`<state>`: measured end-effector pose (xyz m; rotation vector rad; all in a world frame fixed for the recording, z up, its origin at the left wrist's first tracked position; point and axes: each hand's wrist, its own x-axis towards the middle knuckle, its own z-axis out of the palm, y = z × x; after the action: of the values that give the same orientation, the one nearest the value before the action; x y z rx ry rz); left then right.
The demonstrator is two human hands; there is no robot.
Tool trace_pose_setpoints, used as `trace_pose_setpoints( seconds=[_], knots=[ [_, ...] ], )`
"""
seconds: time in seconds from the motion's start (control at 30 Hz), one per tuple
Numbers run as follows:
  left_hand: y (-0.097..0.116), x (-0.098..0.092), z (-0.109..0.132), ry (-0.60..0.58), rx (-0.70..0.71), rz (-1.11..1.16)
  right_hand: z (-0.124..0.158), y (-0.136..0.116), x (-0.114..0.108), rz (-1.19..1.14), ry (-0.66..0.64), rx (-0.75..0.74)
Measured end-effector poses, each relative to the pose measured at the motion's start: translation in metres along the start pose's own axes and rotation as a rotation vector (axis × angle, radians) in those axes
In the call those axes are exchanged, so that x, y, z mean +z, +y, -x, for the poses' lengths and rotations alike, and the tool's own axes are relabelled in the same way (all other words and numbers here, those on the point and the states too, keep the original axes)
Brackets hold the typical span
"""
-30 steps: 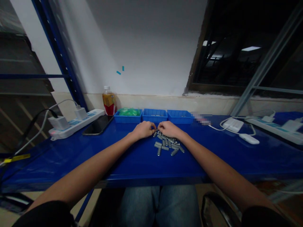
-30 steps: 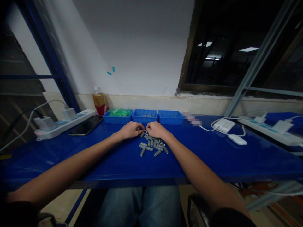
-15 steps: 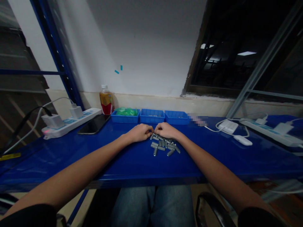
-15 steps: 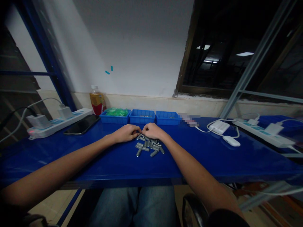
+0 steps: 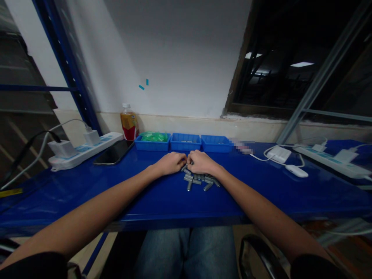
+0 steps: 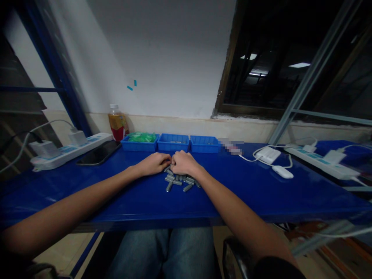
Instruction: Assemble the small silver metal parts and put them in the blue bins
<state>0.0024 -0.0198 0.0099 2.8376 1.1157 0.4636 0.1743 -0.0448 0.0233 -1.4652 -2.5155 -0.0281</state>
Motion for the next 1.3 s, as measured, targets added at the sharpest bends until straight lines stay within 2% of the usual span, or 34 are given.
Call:
trace_pose_setpoints(
  seconds=[0.27,0.63,0.77,0.97,1.07,1.17,1.3],
  knots=[
    [0.003,-0.004,0.003,0.092,-0.046,0.003,-0.003,0.01,-0.001,-0.094,0.225,0.022],
    [0.005,0.001,0.001,0.054,-0.15,-0.044,-0.005,0.001,0.0,-0.234,0.248,0.039],
    [0.004,0.0,0.001,0.058,-0.171,-0.025,-0.004,0.001,-0.003,-0.307,0.251,-0.025],
    [0.008,-0.007,0.0,0.102,-0.176,0.15,-0.005,0.002,0.003,-0.202,0.382,-0.114],
    [0.01,-0.01,0.001,0.122,-0.151,0.189,-0.004,0.003,0.002,-0.164,0.403,-0.127],
    [0.01,-0.012,0.002,0.102,-0.101,0.204,-0.002,0.01,-0.006,-0.163,0.463,-0.069],
    [0.015,-0.009,0.003,0.064,-0.018,0.153,0.0,0.029,-0.02,-0.206,0.679,0.076]
  ],
)
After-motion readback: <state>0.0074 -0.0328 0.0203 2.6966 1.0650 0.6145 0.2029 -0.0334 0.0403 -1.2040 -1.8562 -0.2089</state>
